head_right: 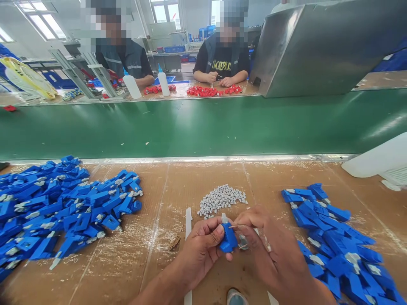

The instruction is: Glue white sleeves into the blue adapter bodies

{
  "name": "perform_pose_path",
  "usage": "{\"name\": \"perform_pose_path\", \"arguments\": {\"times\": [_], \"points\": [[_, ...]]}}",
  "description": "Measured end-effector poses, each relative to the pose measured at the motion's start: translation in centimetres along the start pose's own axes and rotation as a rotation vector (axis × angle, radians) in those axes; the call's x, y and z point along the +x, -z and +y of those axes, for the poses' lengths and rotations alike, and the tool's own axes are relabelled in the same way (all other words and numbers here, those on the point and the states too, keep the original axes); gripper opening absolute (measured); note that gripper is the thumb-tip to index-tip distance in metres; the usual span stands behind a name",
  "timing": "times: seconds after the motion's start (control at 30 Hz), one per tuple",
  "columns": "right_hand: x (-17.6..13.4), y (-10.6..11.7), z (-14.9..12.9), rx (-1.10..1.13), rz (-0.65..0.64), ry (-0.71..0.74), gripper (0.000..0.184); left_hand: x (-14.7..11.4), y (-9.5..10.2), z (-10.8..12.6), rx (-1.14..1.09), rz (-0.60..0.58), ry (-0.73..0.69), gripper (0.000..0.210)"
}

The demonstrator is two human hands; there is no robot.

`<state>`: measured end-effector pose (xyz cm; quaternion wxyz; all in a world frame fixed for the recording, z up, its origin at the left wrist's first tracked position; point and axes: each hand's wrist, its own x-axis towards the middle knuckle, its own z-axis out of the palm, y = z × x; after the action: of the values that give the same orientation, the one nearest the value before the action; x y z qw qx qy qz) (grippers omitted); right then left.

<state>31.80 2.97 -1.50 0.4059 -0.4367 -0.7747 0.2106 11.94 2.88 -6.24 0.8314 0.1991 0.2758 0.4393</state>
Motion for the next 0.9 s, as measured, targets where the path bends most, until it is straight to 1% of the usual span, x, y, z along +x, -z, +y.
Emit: {"name": "perform_pose_path", "arguments": {"times": [0.03, 0.07, 0.1, 0.13, 0.23, 0.3, 0.37, 0.47, 0.5, 0.53, 0.57, 0.63, 0.67, 0.73, 0.8, 0.9], "points": [[-0.2, 0.6, -0.2, 0.011, 0.019, -0.034, 0.015, 0.0, 0.1, 0.3, -0.015, -0.014, -0.004, 0.048], [-0.5, 1.3, -0.5, 0.019, 0.001, -0.058, 0.012, -0.1, 0.1, 0.8, -0.030, -0.031, -0.011, 0.048], [-0.9, 1.9, -0.9, 0.027, -0.048, -0.066, 0.010, -0.2, 0.1, 1.4, -0.045, -0.041, -0.025, 0.048], [-1.5, 2.5, -1.3, 0.035, -0.123, -0.067, 0.008, -0.3, 0.1, 2.1, -0.060, -0.042, -0.048, 0.047], [-3.5, 3.3, -2.6, 0.079, -0.357, -0.084, 0.016, -0.5, 0.1, 4.4, -0.098, 0.014, -0.153, 0.041], [-4.7, 3.1, -3.2, 0.083, -0.426, -0.116, 0.019, -0.6, 0.2, 5.6, -0.126, 0.051, -0.214, 0.037], [-5.3, 2.7, -3.3, 0.043, -0.413, -0.118, 0.013, -0.6, 0.3, 6.5, -0.155, 0.075, -0.266, 0.031], [-4.3, 2.2, -2.7, -0.036, -0.266, -0.128, 0.014, -0.8, 0.9, 7.6, -0.210, 0.160, -0.337, 0.013], [-3.6, 1.9, -2.3, -0.064, -0.239, -0.126, 0.015, -0.8, 1.1, 8.0, -0.238, 0.202, -0.363, 0.008], [-2.6, 1.4, -1.9, -0.101, -0.243, -0.111, 0.017, -0.8, 1.4, 8.5, -0.275, 0.247, -0.389, 0.009], [-1.5, 0.9, -1.4, -0.143, -0.270, -0.080, 0.020, -0.7, 1.7, 8.9, -0.316, 0.288, -0.413, 0.012], [0.7, -0.7, -0.5, -0.221, -0.364, 0.008, 0.025, -0.6, 2.2, 9.6, -0.386, 0.346, -0.447, 0.018], [1.7, -1.7, -0.1, -0.250, -0.409, 0.048, 0.027, -0.5, 2.4, 9.8, -0.408, 0.363, -0.455, 0.019], [3.2, -3.6, 0.6, -0.296, -0.459, 0.093, 0.028, -0.4, 2.6, 10.0, -0.426, 0.379, -0.458, 0.020], [4.2, -5.1, 0.8, -0.334, -0.498, 0.104, 0.027, -0.4, 2.7, 9.9, -0.431, 0.386, -0.457, 0.018], [5.1, -6.8, 0.6, -0.381, -0.553, 0.103, 0.026, -0.3, 2.7, 9.6, -0.437, 0.393, -0.454, 0.018]]}}
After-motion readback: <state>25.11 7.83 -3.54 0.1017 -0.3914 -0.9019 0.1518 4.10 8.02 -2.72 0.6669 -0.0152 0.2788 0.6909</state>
